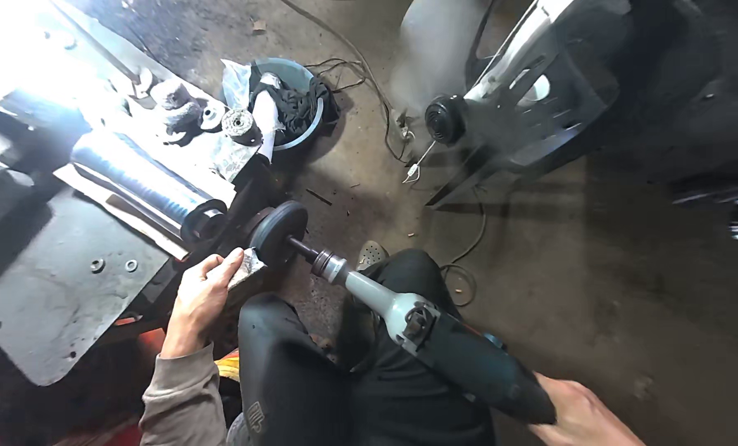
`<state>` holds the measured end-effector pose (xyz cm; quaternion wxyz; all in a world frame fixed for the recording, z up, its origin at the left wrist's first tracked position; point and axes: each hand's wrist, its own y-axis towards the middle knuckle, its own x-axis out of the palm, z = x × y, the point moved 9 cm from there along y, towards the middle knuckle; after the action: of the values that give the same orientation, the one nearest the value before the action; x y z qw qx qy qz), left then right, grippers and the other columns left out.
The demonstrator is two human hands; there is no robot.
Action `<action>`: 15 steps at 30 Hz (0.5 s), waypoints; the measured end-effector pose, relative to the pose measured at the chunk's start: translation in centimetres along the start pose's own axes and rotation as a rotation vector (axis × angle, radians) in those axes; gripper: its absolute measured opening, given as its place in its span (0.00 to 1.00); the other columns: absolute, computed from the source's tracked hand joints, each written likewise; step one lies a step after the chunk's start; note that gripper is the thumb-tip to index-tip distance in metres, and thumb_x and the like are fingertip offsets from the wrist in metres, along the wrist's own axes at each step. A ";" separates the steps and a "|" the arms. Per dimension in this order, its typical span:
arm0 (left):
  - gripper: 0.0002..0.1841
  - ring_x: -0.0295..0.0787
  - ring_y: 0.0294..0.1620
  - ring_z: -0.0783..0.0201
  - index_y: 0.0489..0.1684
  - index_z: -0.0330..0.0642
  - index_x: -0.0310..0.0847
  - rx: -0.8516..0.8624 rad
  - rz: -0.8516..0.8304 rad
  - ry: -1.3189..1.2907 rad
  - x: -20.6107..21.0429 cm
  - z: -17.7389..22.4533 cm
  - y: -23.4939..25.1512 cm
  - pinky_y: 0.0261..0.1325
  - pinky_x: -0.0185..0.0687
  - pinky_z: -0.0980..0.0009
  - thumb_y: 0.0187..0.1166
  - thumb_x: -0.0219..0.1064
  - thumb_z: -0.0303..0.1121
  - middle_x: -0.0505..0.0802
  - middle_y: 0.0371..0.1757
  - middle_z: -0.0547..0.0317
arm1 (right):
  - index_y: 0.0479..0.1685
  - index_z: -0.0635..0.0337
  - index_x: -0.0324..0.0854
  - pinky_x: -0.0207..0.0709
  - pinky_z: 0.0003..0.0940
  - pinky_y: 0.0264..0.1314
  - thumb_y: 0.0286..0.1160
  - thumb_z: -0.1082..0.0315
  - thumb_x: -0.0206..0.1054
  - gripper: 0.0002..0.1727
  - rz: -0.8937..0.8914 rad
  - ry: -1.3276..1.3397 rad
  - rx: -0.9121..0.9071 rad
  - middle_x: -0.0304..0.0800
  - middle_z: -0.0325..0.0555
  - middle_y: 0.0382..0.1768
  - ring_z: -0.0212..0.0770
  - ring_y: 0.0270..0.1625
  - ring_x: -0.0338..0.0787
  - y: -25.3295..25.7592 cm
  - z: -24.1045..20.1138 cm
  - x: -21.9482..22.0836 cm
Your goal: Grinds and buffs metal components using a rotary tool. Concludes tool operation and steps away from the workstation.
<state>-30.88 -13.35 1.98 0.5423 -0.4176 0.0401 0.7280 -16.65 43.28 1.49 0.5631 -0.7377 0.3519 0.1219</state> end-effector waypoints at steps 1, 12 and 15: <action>0.25 0.77 0.24 0.66 0.22 0.51 0.76 -0.004 -0.001 0.000 0.0 0.0 0.0 0.31 0.75 0.59 0.83 0.63 0.60 0.80 0.21 0.64 | 0.52 0.64 0.88 0.82 0.72 0.53 0.57 0.50 0.82 0.29 0.002 -0.003 -0.001 0.95 0.62 0.40 0.65 0.48 0.95 0.0 0.0 0.0; 0.28 0.80 0.27 0.62 0.24 0.49 0.79 -0.032 -0.021 0.021 -0.3 -0.7 0.6 0.33 0.77 0.53 0.81 0.62 0.65 0.83 0.23 0.61 | 0.52 0.64 0.88 0.83 0.71 0.53 0.57 0.49 0.81 0.29 0.003 -0.020 -0.010 0.95 0.61 0.40 0.64 0.48 0.95 0.0 -0.1 0.0; 0.27 0.80 0.26 0.63 0.24 0.50 0.78 -0.042 -0.031 0.002 -0.1 -0.7 0.7 0.32 0.77 0.55 0.82 0.62 0.63 0.83 0.23 0.61 | 0.54 0.65 0.88 0.82 0.72 0.54 0.58 0.51 0.81 0.29 0.000 -0.011 -0.012 0.95 0.62 0.41 0.65 0.49 0.95 -0.1 -0.3 -0.1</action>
<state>-31.05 -14.09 1.37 0.5445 -0.4301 0.0188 0.7198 -16.71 43.08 1.64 0.5607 -0.7403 0.3482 0.1280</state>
